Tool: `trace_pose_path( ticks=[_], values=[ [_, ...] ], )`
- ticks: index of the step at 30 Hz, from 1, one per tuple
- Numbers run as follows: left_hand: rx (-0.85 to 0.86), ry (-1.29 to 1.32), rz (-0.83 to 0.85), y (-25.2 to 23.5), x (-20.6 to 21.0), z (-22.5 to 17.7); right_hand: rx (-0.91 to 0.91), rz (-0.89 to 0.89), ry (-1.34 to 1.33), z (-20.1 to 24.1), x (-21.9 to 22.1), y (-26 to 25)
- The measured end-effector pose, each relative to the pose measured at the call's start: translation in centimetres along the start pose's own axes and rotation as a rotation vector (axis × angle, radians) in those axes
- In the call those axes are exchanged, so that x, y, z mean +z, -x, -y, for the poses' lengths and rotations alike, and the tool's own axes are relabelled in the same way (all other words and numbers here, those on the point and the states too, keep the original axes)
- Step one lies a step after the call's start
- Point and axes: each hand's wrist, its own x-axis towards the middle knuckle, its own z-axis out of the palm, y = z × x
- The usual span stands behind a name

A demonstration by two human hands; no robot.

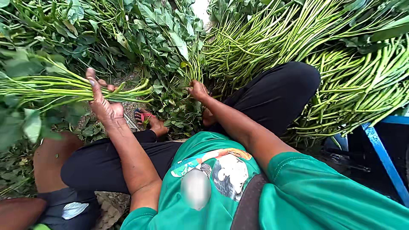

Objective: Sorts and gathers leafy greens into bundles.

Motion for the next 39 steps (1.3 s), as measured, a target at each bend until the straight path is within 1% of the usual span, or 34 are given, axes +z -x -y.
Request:
trace_pose_path(
  ticks=[2, 5, 8, 11, 13, 15, 17, 20, 22, 23, 25, 26, 27, 29, 33, 37, 39],
  values=[
    [-0.154, -0.06, 0.099, 1.2, -0.4, 0.6, 0.093, 0.015, 0.004, -1.0, 0.3, -1.0],
    [-0.268, -0.169, 0.048, 0.0, 0.3, 3.3, 0.086, -0.016, -0.043, -1.4, 1.6, -2.0],
    [-0.415, -0.364, 0.104, 0.3, 1.3, 5.4, -0.092, -0.098, -0.089, 0.3, 2.1, -1.3],
    [-0.487, -0.464, 0.158, 1.1, 2.8, 7.3, -0.325, -0.159, -0.121, 3.2, 2.2, 0.3],
    [-0.491, -0.473, 0.18, 1.5, 3.3, 8.5, -0.455, -0.164, -0.149, 4.9, 2.6, 1.8],
    [-0.511, -0.451, 0.136, 1.8, 3.6, 9.1, -0.547, -0.151, -0.155, 6.1, 3.1, 3.0],
    [-0.531, -0.414, 0.085, 1.8, 3.6, 9.1, -0.617, -0.147, -0.15, 6.6, 3.4, 3.6],
    [-0.542, -0.378, 0.091, 1.6, 3.0, 9.0, -0.693, -0.121, -0.175, 6.2, 3.2, 3.5],
    [-0.529, -0.384, 0.103, 1.6, 2.8, 8.9, -0.646, -0.015, -0.303, 6.0, 2.9, 3.0],
    [-0.517, -0.399, 0.103, 1.6, 2.9, 8.8, -0.587, 0.045, -0.409, 6.1, 2.8, 2.8],
    [-0.486, -0.447, 0.095, 1.8, 3.2, 8.8, -0.403, 0.165, -0.625, 7.1, 2.8, 2.8],
    [-0.476, -0.467, 0.085, 1.8, 3.3, 8.8, -0.314, 0.203, -0.676, 7.7, 2.8, 2.8],
    [-0.467, -0.484, 0.077, 1.9, 3.3, 8.9, -0.246, 0.207, -0.7, 8.4, 3.0, 2.8],
    [-0.435, -0.498, 0.068, 1.9, 3.3, 8.8, -0.186, 0.139, -0.727, 9.6, 3.9, 2.5],
    [-0.429, -0.477, 0.085, 1.8, 3.2, 8.7, -0.215, 0.045, -0.852, 11.1, 4.1, 1.9],
    [-0.45, -0.349, 0.126, 1.8, 3.2, 8.5, -0.23, -0.013, -1.051, 11.8, 3.1, 1.5],
    [-0.446, -0.304, 0.146, 1.6, 3.0, 8.5, -0.228, -0.015, -1.074, 11.9, 2.6, 1.6]
  ],
)
